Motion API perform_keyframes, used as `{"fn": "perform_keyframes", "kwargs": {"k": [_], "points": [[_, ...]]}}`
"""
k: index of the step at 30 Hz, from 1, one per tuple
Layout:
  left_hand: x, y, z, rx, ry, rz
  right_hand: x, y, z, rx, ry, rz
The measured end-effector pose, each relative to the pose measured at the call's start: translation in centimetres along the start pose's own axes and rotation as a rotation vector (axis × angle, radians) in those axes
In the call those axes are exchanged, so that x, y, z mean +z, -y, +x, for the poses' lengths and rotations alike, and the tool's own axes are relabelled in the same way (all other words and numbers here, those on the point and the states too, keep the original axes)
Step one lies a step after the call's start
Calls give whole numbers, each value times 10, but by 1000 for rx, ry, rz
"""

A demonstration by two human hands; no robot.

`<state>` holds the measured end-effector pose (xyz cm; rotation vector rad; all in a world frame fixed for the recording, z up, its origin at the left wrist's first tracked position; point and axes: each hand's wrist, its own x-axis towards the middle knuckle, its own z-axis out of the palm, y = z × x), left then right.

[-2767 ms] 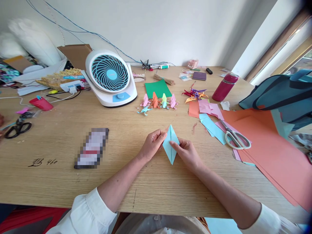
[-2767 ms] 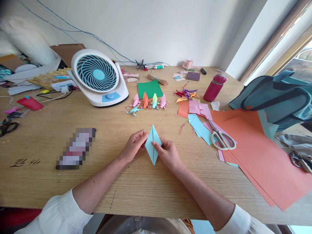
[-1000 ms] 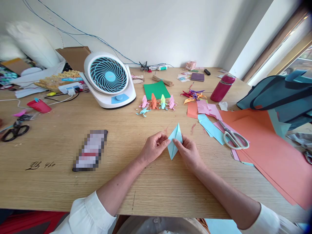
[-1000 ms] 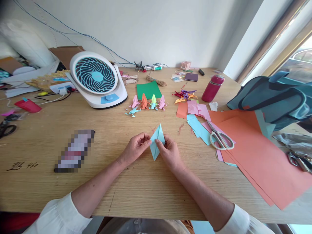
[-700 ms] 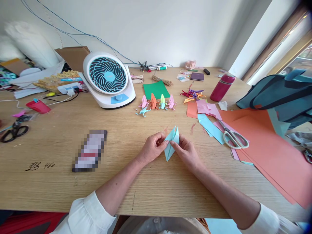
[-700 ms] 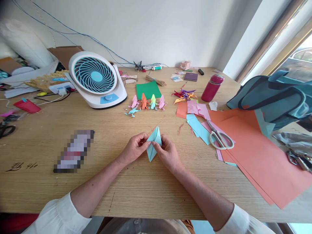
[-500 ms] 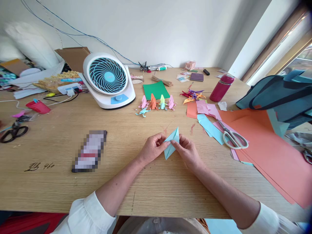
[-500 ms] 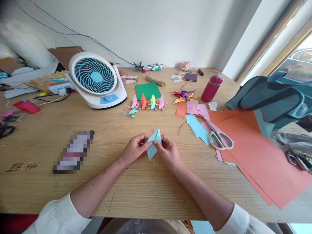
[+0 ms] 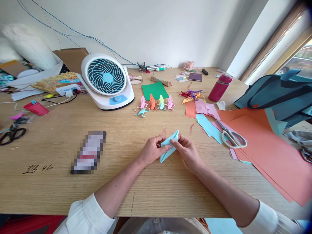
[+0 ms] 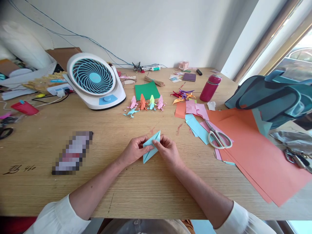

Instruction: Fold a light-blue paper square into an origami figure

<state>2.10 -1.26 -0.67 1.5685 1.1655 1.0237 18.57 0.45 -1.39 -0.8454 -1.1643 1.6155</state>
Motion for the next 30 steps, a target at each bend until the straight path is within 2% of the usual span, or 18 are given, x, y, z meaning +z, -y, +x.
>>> {"fn": "perform_keyframes", "kwargs": {"k": [4, 9, 20, 26, 30], "points": [[1, -1, -1, -19, -11, 58, 1, 1, 0, -4, 34, -20], [-1, -4, -1, -64, 61, 106, 1, 3, -2, -9, -3, -51], [-5, 0, 0, -96, 75, 123, -5, 1, -1, 17, -27, -52], [-5, 2, 1, -86, 31, 179, -7, 5, 0, -64, -95, -170], [-5, 2, 2, -87, 39, 169, -7, 6, 3, -74, -113, -130]]}}
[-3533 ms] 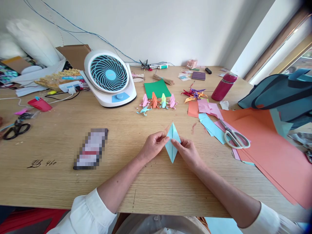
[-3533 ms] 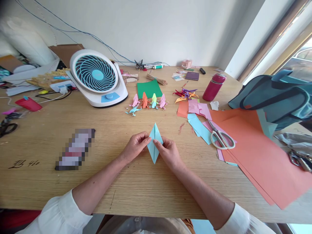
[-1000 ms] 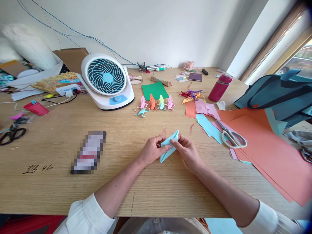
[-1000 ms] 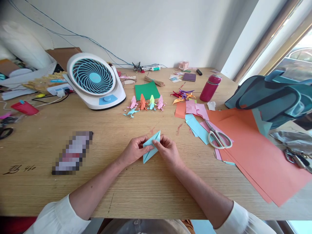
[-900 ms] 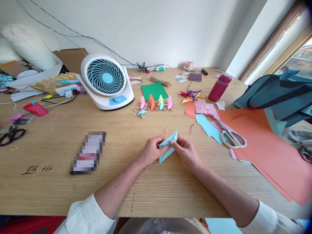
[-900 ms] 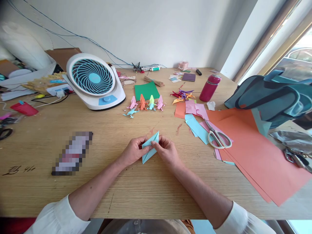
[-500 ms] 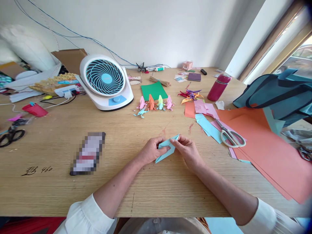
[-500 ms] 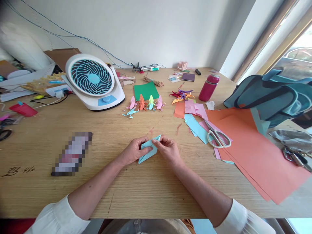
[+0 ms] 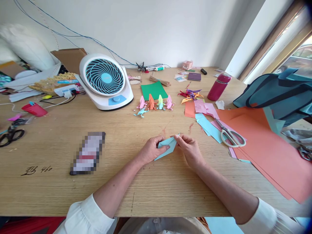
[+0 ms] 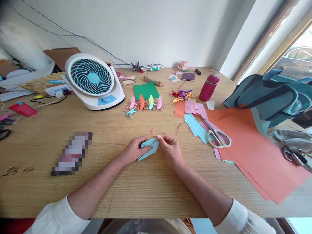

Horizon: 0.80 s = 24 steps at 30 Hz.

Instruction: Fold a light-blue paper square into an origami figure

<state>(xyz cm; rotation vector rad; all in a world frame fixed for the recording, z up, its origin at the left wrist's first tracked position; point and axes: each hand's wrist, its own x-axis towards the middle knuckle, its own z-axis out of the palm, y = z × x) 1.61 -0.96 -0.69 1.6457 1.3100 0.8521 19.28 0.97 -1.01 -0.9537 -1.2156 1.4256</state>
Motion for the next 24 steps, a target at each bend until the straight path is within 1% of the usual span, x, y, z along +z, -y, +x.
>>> {"fn": "perform_keyframes", "kwargs": {"k": [5, 10, 17, 21, 24], "points": [[-1, -1, 0, -27, 14, -16, 1, 0, 2, -21, -39, 23], [-1, 0, 0, -43, 26, -14, -1, 2, 2, -9, -40, 9], [-2, 1, 0, -28, 42, 30, -8, -1, 3, -53, -5, -64], [-2, 1, -1, -12, 10, 24, -7, 0, 3, -41, 10, -35], [-2, -2, -2, 18, -19, 16, -2, 3, 2, -11, 52, 15]]}}
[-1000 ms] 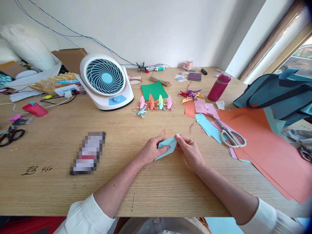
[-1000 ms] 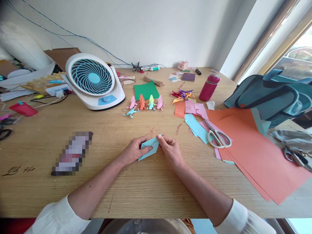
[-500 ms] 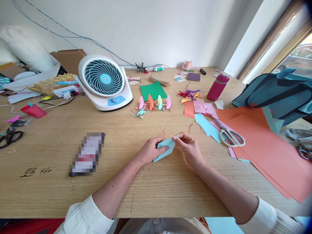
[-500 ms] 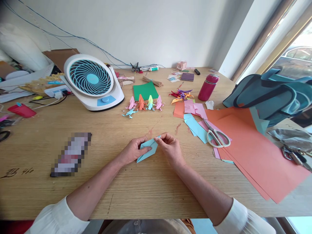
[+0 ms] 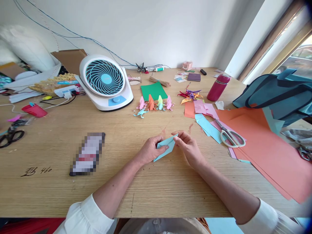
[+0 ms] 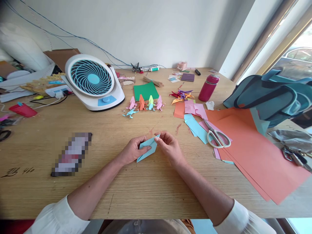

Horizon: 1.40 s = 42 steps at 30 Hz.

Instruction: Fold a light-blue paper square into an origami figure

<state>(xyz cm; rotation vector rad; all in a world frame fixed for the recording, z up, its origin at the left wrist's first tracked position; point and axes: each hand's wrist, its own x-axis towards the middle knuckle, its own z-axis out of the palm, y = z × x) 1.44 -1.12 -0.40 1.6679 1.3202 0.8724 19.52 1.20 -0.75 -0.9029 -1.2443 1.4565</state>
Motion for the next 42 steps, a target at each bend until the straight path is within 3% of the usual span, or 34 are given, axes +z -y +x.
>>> {"fn": "perform_keyframes", "kwargs": {"k": [5, 9, 12, 19, 22, 26, 31, 34, 42], "points": [[1, -4, -2, 74, -42, 1, 6, -3, 0, 84, 161, 29], [3, -3, -2, 130, -114, 7, 3, -11, 1, 28, 184, -20], [3, -3, -2, 222, -168, -12, 0, -11, -1, -107, 177, -95], [-3, -11, -10, 579, -293, 195, -3, 11, -14, -655, 174, -484], [-4, -12, -11, 617, -311, 252, -3, 15, -16, -735, 181, -551], [-2, -11, -8, 541, -325, 204, -2, 10, -13, -633, 105, -498], [0, -8, -5, 251, -323, 134, 3, 0, -7, -217, 26, -213], [1, -6, -3, 172, -291, 77, 6, -2, -5, -43, 24, -81], [-1, -3, 0, 143, -210, -88, 4, -1, -2, 87, 8, 12]]}}
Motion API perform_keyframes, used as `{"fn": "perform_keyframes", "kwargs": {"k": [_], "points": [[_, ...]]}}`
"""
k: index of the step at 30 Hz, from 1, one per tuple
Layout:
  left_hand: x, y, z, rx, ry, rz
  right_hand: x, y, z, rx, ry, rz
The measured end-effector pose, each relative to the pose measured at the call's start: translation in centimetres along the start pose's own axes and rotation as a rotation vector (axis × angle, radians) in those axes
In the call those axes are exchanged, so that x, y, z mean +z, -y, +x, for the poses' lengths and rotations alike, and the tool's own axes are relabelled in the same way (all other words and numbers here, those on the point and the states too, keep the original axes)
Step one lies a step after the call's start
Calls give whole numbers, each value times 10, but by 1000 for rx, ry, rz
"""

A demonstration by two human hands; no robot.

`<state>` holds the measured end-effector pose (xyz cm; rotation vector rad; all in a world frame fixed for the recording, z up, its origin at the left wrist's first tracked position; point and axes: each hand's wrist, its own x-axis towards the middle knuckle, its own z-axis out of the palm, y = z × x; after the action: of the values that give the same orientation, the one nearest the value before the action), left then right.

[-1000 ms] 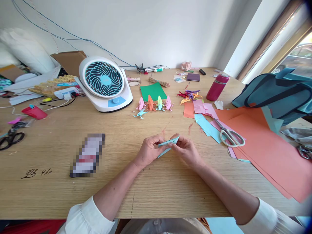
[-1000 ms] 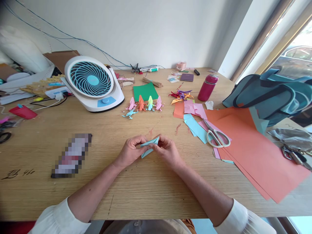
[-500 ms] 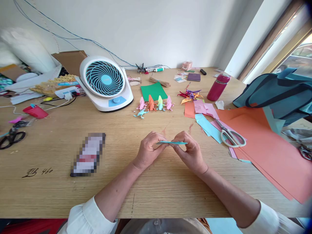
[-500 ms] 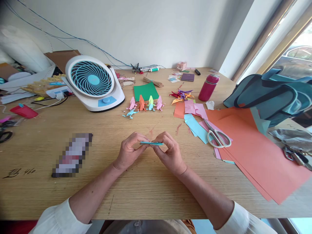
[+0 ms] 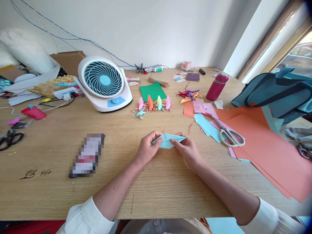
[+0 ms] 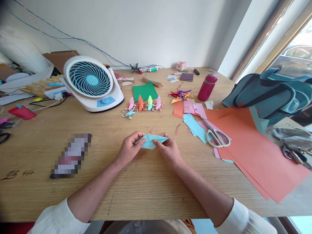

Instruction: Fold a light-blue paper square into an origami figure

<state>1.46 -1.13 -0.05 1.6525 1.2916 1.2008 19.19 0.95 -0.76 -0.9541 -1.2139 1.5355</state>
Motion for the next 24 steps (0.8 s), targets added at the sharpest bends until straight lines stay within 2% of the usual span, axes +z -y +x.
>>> {"fn": "perform_keyframes", "kwargs": {"k": [6, 11, 14, 17, 19, 24], "points": [[1, 1, -1, -14, 20, -49, -3, -6, 3, 1, 27, 1], [3, -3, -3, -1, 11, 92, -4, -10, 3, -68, 67, -11], [2, -1, -3, 129, -39, 209, -4, -14, 2, -154, 101, -30], [0, 2, -3, 350, -111, 352, -5, -17, 2, -218, 118, -65], [-1, 4, -3, 475, -119, 422, -6, -17, 1, -262, 116, -107], [-5, 2, -3, 648, -151, 486, -6, -13, -1, -330, 124, -186]]}}
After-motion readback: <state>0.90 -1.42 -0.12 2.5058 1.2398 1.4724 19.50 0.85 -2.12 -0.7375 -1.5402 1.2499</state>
